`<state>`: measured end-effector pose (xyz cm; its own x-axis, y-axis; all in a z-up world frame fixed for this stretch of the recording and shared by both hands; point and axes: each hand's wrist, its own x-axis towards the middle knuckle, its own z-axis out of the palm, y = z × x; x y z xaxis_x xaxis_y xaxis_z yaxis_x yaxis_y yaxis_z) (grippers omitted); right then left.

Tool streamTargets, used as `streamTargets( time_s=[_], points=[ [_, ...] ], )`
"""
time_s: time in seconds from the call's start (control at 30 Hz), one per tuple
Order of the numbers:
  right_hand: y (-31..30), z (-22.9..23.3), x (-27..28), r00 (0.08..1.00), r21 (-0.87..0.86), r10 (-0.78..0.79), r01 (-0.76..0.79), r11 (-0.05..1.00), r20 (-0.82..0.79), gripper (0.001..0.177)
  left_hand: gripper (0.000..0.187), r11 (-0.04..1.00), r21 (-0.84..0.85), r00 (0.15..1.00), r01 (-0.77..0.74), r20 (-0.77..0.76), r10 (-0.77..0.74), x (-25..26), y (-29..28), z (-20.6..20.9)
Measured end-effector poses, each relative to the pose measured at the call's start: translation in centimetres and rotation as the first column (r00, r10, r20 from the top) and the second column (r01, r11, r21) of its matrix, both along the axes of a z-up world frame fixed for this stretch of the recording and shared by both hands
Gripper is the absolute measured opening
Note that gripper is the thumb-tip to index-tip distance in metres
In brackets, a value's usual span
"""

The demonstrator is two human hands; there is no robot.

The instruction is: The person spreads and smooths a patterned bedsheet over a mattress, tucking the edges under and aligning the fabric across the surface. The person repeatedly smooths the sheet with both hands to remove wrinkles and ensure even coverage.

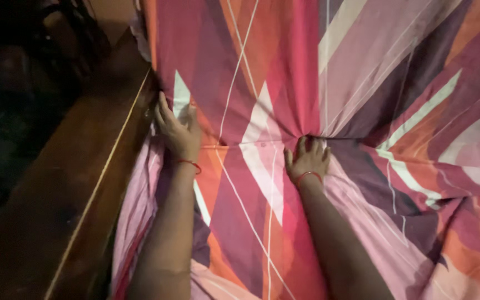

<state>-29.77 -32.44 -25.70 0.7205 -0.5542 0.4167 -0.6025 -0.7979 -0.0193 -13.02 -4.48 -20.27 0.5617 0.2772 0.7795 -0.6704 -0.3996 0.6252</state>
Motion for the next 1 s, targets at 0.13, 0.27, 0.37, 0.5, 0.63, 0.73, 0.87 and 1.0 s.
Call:
streamTargets(
  time_s=[0.13, 0.27, 0.37, 0.5, 0.63, 0.73, 0.87, 1.0],
  points=[
    [0.1, -0.3, -0.1, 1.0, 0.0, 0.018, -0.018, 1.0, 0.015, 0.075, 0.077, 0.994, 0.054, 0.996, 0.093, 0.003, -0.093, 2.8, 0.0, -0.3],
    [0.2, -0.6, 0.1, 1.0, -0.01, -0.002, 0.002, 1.0, 0.027, 0.073, 0.075, 0.981, 0.117, 0.988, 0.154, -0.045, -0.149, 7.6, -1.6, -0.7],
    [0.1, -0.3, 0.0, 0.999, 0.007, 0.024, -0.024, 1.0, 0.024, 0.073, 0.075, 0.981, 0.123, 0.988, 0.152, -0.001, -0.154, 8.7, -2.9, -0.5],
    [0.6, -0.5, -0.5, 0.999, -0.017, 0.016, -0.015, 1.0, 0.033, 0.072, 0.077, 0.957, 0.236, 0.955, 0.17, -0.28, -0.101, 5.7, -1.2, 2.5],
    [0.5, -0.1, -0.2, 0.997, -0.042, 0.034, -0.031, 0.999, 0.074, 0.071, 0.085, 0.885, 0.414, 0.908, 0.211, -0.419, -0.02, 0.8, -0.1, 6.5],
    [0.5, -0.3, 0.0, 0.997, -0.016, 0.029, -0.028, 0.999, 0.069, 0.071, 0.086, 0.919, 0.383, 0.99, 0.092, -0.131, -0.044, 0.0, -0.7, 7.4],
    [0.4, 0.2, -0.1, 0.999, -0.019, 0.028, -0.027, 0.999, 0.038, 0.071, 0.108, 0.993, 0.101, 0.991, 0.058, -0.128, -0.045, 4.4, -1.7, 11.2],
    [0.9, 0.7, -0.7, 0.998, 0.019, 0.043, -0.044, 0.999, 0.054, 0.073, 0.132, 0.916, -0.271, 0.915, 0.296, -0.196, -0.353, 8.1, -1.8, 17.1]
  ],
)
